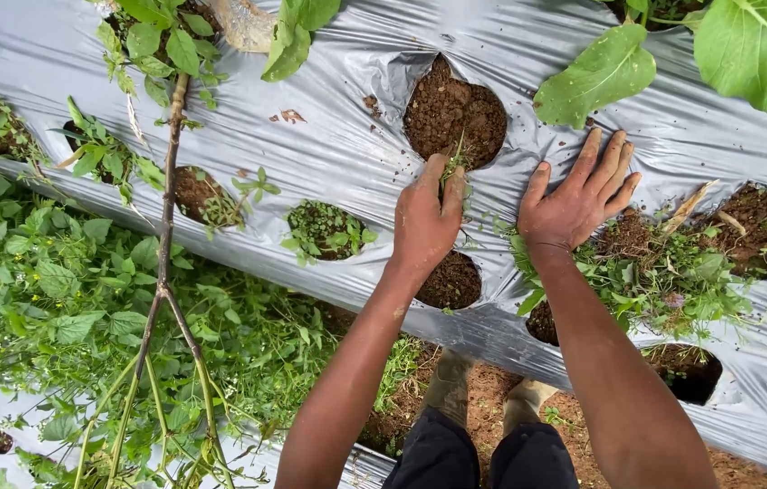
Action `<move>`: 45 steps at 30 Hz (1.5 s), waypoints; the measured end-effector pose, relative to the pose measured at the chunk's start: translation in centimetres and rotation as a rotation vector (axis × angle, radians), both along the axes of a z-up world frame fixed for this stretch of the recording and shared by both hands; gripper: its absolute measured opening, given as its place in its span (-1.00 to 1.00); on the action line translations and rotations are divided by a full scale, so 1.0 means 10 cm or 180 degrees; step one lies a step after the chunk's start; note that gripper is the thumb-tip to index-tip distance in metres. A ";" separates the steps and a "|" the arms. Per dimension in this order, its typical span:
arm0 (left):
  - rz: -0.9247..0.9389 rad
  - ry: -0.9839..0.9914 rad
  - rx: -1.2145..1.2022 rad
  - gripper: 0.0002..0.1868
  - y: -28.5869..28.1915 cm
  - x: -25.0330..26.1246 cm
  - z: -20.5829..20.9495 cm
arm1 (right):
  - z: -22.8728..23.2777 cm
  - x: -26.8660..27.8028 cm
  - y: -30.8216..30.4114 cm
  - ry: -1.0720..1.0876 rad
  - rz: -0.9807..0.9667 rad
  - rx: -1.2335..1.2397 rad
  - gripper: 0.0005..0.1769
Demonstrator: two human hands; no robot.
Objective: The person weeds a garden bed covered with plastic mulch, pulling out unwanted plants by hand and using a hoe to clear weeds from the soil between the rows. They remove various small green plants and dry leaves from the planting holes and the ground.
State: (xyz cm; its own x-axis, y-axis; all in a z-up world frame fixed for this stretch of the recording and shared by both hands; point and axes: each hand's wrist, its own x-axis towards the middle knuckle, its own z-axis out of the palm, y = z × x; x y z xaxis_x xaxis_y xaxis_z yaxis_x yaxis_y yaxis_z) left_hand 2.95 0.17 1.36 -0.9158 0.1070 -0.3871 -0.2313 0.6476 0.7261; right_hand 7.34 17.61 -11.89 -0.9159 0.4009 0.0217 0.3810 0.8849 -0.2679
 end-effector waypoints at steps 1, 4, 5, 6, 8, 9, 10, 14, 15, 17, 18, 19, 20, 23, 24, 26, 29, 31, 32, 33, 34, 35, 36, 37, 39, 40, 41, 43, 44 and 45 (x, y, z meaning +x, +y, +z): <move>0.0294 -0.0155 0.0291 -0.79 0.02 0.18 0.02 | 0.00 0.00 0.00 -0.0011 -0.0001 0.0012 -0.19; 0.0636 -0.0313 0.0591 -0.62 0.06 0.84 -0.15 | 0.00 0.04 -0.04 0.0145 -0.0076 -0.0020 -0.21; 0.0704 -0.0328 0.0600 -0.49 0.06 1.10 -0.23 | 0.00 0.07 -0.07 0.0300 -0.0132 -0.0062 -0.18; 0.0707 -0.0330 0.0575 -0.49 0.07 1.27 -0.29 | -0.04 0.06 -0.06 0.0294 -0.0132 -0.0086 -0.18; 0.1065 -0.0716 0.0572 -0.14 0.10 1.68 -0.38 | -0.10 0.13 -0.04 0.0035 -0.0145 -0.0001 -0.23; 0.1039 -0.0709 0.0548 -0.14 0.08 1.78 -0.30 | -0.09 0.13 -0.07 0.0041 -0.0173 -0.0022 -0.23; 0.1129 -0.0672 0.0667 -0.45 0.10 1.88 -0.21 | -0.08 0.14 -0.08 -0.0197 -0.0191 0.0016 -0.23; 0.1118 -0.0347 0.0557 -0.62 0.15 2.18 -0.08 | -0.52 0.17 0.11 -0.0661 -0.0219 0.0034 -0.21; 0.1045 -0.0338 0.0568 -0.62 0.19 2.17 -0.03 | -0.50 0.14 0.18 -0.0644 -0.0291 0.0039 -0.21; 0.1320 -0.0814 0.0541 -0.18 0.33 2.11 0.04 | -0.46 0.04 0.40 -0.0901 0.0023 -0.1101 -0.19; 0.1233 -0.0786 0.0571 -0.18 0.42 2.00 0.10 | -0.17 0.06 0.49 -0.0846 -0.0053 -0.1079 -0.19; 0.1046 -0.0643 0.0359 -0.21 0.55 1.95 0.17 | 0.11 0.15 0.62 -0.0402 0.0010 -0.1461 -0.30; 0.0859 -0.0492 0.0152 -0.23 0.68 1.90 0.23 | 0.39 0.24 0.73 0.0054 0.0081 -0.1828 -0.40; -0.0123 0.0360 0.0134 -0.57 1.18 1.74 0.42 | 1.29 0.69 1.01 0.1522 0.0387 -0.2881 -0.58; -0.0186 0.0385 0.0166 -0.57 1.40 1.72 0.34 | 1.40 0.93 1.20 0.1572 0.0347 -0.2836 -0.58; -0.0939 0.1598 -0.0259 -0.84 1.78 1.75 0.17 | 1.58 1.48 1.48 0.2235 0.0195 -0.2688 -0.74; -0.1859 0.2637 -0.0713 -0.84 2.29 1.74 -0.22 | 1.36 2.47 1.91 0.2203 -0.0640 -0.2443 -0.79; -0.2371 0.2402 -0.1078 -0.65 2.49 1.78 -0.51 | 1.19 3.17 2.09 0.1837 -0.0881 -0.2348 -0.78; -0.2854 0.2170 -0.1460 -0.39 2.59 1.80 -0.66 | 1.10 3.51 2.17 0.1474 -0.1085 -0.2266 -0.76; -0.2903 0.2186 -0.1410 -0.39 2.60 1.82 -0.68 | 0.97 3.84 2.27 0.1487 -0.1139 -0.2223 -0.76; -0.2888 0.2203 -0.1653 -0.46 2.62 1.84 -0.69 | 0.85 4.17 2.36 0.1124 -0.1161 -0.2008 -0.75; -0.2889 0.2202 -0.1911 -0.42 2.59 1.89 -0.71 | 0.72 4.54 2.40 0.0745 -0.1199 -0.1820 -0.74; -0.2959 0.2203 -0.1877 -0.42 2.60 1.97 -0.69 | 0.65 4.83 2.49 0.0740 -0.1272 -0.1807 -0.74; -0.3014 0.2312 -0.1962 -0.33 2.58 1.96 -0.65 | 0.53 5.04 2.57 0.0417 -0.1412 -0.1553 -0.71; -0.3088 0.2426 -0.2060 -0.23 2.62 1.92 -0.53 | 0.46 5.17 2.72 0.0099 -0.1562 -0.1318 -0.65; -0.3396 0.2060 -0.2180 -0.04 2.68 1.90 -0.46 | 0.50 5.09 2.80 0.0327 -0.1391 -0.1159 -0.65; -0.3682 0.1661 -0.2293 0.15 2.73 1.90 -0.39 | 0.55 5.04 2.88 0.0534 -0.1206 -0.1001 -0.62; -0.3896 0.1747 -0.2188 0.14 2.84 1.90 -0.38 | 0.56 4.76 2.97 0.0383 -0.1585 -0.1288 -0.48; -0.4099 0.1852 -0.2065 0.14 2.90 1.89 -0.37 | 0.57 4.63 3.02 0.0240 -0.1961 -0.1558 -0.29; -0.4105 0.1823 -0.2058 0.14 2.94 1.90 -0.56 | 0.48 4.55 3.06 0.0212 -0.1963 -0.1561 -0.29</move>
